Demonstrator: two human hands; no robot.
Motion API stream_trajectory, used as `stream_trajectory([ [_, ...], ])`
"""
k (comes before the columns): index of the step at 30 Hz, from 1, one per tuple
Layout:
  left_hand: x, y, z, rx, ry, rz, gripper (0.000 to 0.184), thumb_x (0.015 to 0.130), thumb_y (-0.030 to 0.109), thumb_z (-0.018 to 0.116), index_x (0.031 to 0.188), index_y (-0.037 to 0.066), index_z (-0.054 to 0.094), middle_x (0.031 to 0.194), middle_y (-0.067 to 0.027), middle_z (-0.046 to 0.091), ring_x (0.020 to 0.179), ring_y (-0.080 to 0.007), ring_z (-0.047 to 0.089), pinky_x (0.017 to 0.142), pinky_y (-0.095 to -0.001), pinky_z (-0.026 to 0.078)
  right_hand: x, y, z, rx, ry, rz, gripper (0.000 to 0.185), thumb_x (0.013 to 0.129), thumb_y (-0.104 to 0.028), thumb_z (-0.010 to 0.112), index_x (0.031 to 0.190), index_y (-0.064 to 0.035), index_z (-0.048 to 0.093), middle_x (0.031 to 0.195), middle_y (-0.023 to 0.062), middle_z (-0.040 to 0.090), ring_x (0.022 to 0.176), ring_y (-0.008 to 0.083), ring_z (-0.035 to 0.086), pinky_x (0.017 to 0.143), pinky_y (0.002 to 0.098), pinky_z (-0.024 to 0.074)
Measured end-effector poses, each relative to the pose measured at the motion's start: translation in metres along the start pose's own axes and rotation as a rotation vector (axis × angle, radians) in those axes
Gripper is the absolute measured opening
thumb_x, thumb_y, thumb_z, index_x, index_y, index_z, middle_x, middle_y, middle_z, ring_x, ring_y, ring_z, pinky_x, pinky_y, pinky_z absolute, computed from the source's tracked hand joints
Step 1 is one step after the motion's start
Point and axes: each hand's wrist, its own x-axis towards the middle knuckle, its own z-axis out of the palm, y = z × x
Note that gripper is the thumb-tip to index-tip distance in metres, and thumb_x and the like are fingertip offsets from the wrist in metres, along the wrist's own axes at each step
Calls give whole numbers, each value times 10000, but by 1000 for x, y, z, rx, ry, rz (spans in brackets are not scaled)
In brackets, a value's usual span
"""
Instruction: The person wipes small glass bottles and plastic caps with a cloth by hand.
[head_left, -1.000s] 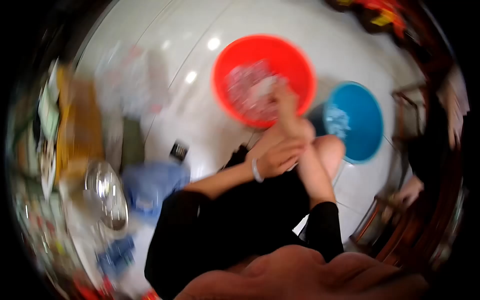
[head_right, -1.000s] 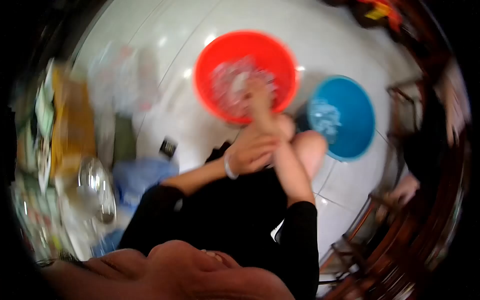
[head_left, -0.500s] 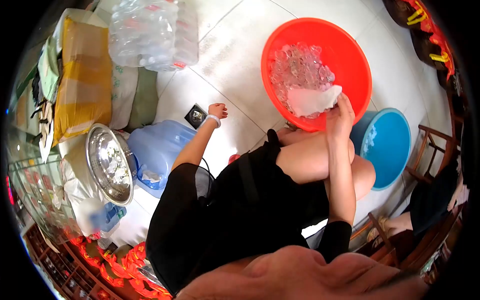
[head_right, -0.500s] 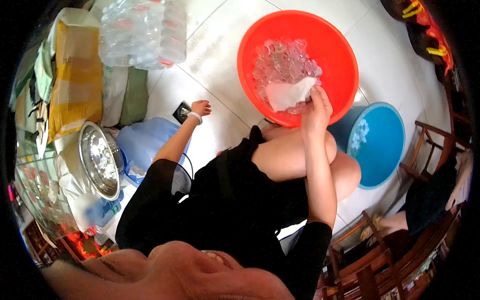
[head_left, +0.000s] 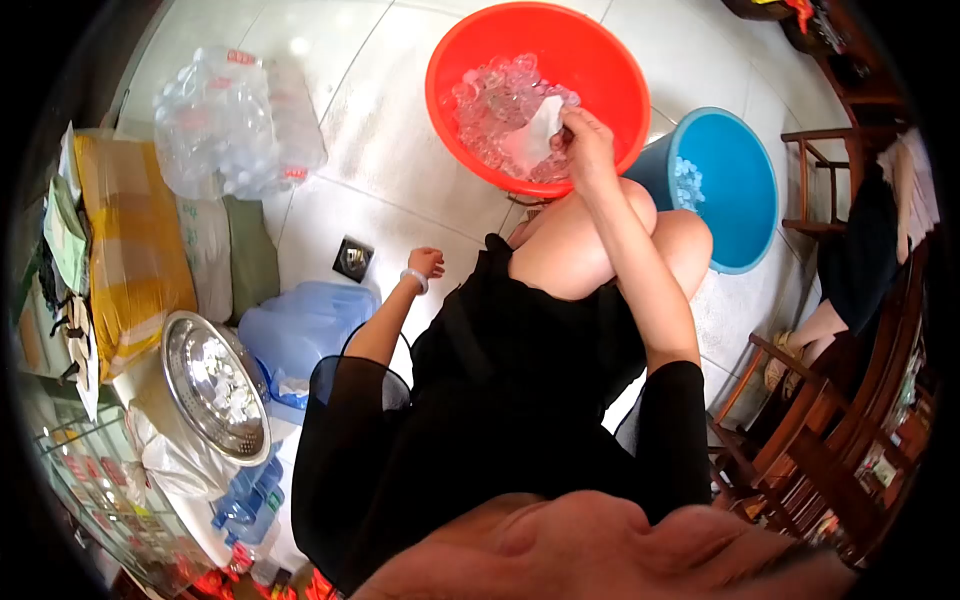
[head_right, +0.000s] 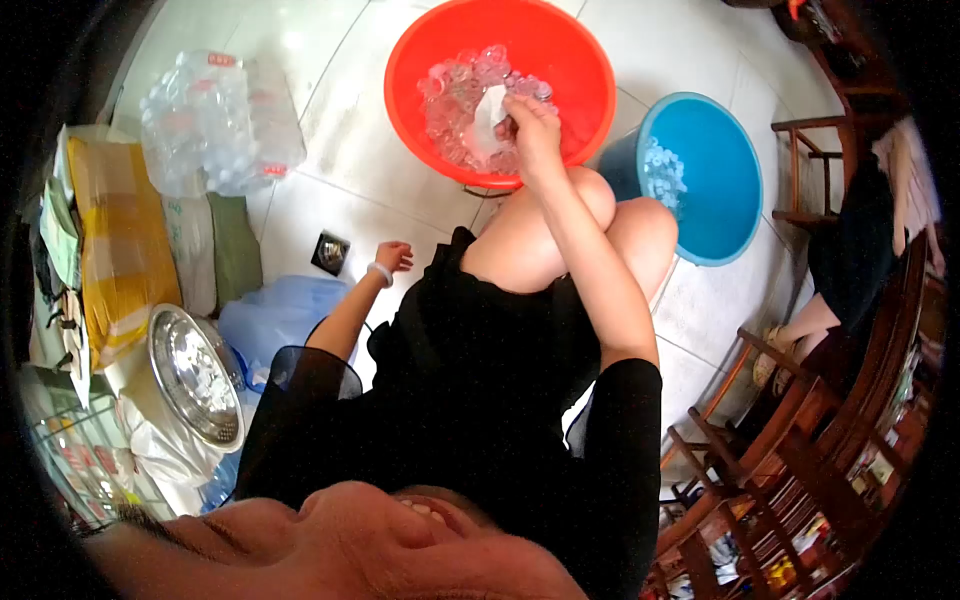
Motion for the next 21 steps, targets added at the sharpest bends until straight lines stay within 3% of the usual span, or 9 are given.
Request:
stream_trajectory([
  [3,-3,0,3,-2,-45,34,212,786,159,528,935,9,545,756,-128,585,570,-239,586,510,-337,506,-16,-2,-7,-53,42,5,121,793,-105,524,812,-10,596,591,21,542,472,89,478,453,212,365],
  [6,-8,4,14,22,-44,82,186,761,106,508,903,-10,544,700,-131,568,509,-225,564,451,-321,485,-28,3,-12,-60,73,-36,142,798,-135,519,706,-42,576,543,25,526,449,95,468,431,215,351],
  [9,-17,12,27,123,-69,131,150,771,124,517,855,11,570,674,-109,561,539,-212,564,454,-319,484,-39,4,-18,-1,95,-17,138,778,-143,543,757,-21,605,567,33,543,458,107,486,437,230,385],
  [13,20,-7,35,750,-147,562,177,776,181,523,818,24,595,679,-112,583,564,-211,565,493,-347,476,-42,8,-28,79,182,-55,134,750,-138,556,696,-24,601,565,40,547,453,118,503,411,241,385],
  [15,16,3,44,779,-187,518,177,775,182,526,815,25,596,675,-110,584,564,-209,566,493,-345,477,-43,7,-31,186,182,-83,131,741,-136,559,662,-36,588,543,40,538,448,118,501,408,237,375],
  [21,0,25,54,461,-219,170,177,772,185,532,805,25,599,666,-106,586,565,-202,571,492,-338,480,-42,10,-37,170,191,-87,147,745,-129,535,626,-43,530,536,30,498,453,112,466,412,250,359],
])
